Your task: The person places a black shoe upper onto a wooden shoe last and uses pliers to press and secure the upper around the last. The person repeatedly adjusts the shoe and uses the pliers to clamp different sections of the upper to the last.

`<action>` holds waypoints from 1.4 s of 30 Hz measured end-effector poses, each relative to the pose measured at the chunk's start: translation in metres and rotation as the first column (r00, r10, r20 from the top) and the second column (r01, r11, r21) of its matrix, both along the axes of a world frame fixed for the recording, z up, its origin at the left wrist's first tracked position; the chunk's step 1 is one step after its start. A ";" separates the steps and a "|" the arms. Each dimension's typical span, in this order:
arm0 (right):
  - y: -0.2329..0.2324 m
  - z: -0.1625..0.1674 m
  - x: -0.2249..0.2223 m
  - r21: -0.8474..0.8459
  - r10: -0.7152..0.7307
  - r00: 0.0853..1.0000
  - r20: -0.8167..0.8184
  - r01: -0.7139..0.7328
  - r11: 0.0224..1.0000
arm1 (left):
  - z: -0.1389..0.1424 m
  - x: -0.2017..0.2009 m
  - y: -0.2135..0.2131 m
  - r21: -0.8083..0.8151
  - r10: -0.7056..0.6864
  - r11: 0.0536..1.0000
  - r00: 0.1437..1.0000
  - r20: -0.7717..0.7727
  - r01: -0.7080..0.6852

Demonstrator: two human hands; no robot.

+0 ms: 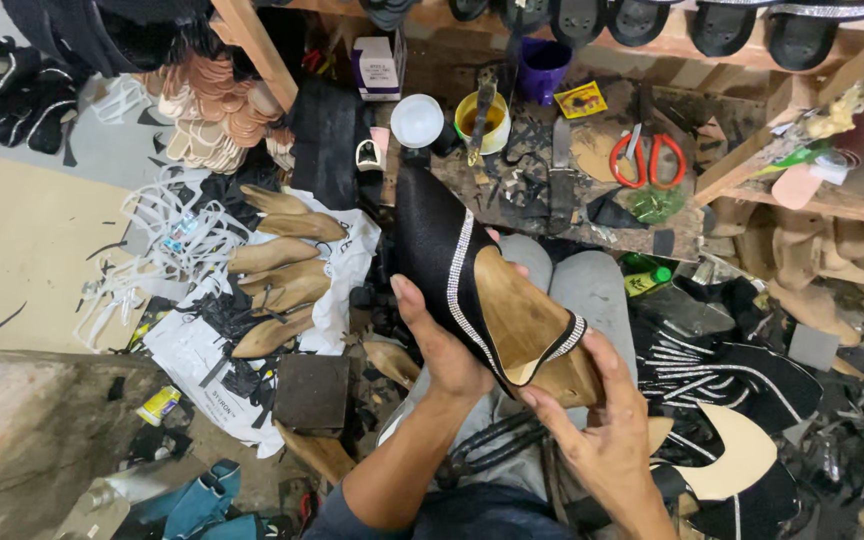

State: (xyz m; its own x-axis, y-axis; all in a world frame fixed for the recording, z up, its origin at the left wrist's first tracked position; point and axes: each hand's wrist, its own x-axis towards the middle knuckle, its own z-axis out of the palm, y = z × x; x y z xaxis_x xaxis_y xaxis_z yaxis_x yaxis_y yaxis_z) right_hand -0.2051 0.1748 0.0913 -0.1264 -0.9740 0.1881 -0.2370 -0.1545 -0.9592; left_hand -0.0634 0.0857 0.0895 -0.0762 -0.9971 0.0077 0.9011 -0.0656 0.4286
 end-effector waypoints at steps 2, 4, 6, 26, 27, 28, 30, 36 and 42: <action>-0.004 0.007 0.000 -0.003 0.030 0.998 -0.047 -0.030 1.000 | 0.002 0.000 0.000 0.050 0.016 0.999 0.999 -0.045 -0.014; -0.008 0.017 -0.002 -0.019 0.060 0.981 -0.186 -0.064 0.998 | 0.003 0.000 0.000 0.067 0.035 0.997 0.999 -0.038 -0.032; -0.018 0.025 -0.002 -0.117 0.062 0.951 -0.304 -0.101 0.988 | 0.004 0.001 -0.001 0.047 0.041 0.998 0.999 0.001 -0.041; -0.035 0.065 -0.015 -0.174 0.121 0.941 -0.316 -0.183 0.968 | 0.023 -0.013 -0.007 0.026 0.113 0.993 0.993 0.027 -0.113; -0.037 0.065 -0.019 -0.189 0.136 0.935 -0.328 -0.206 0.960 | 0.024 -0.016 -0.007 0.057 0.159 0.985 0.986 0.053 -0.162; -0.038 0.064 -0.021 -0.200 0.148 0.930 -0.337 -0.225 0.954 | 0.025 -0.017 -0.009 0.045 0.164 0.985 0.985 0.059 -0.166; -0.037 0.060 -0.024 -0.220 0.117 0.933 -0.341 -0.200 0.955 | 0.028 -0.019 -0.010 0.021 0.144 0.989 0.987 0.066 -0.146; -0.019 0.056 -0.022 -0.080 -0.019 0.920 -0.391 -0.014 0.997 | 0.032 -0.020 -0.008 0.016 -0.013 1.000 1.000 0.002 0.013; -0.031 0.034 -0.041 0.037 -0.011 1.000 0.025 0.010 0.999 | 0.016 -0.038 -0.026 0.051 -0.016 0.999 0.990 0.139 0.009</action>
State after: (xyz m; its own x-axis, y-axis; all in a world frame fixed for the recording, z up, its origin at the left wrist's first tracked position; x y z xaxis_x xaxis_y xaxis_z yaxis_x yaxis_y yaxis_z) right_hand -0.2464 0.1433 0.1252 -0.1405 -0.9789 0.1486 -0.2143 -0.1164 -0.9698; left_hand -0.1010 0.0596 0.1058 -0.0855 -0.9949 -0.0543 0.8319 -0.1012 0.5456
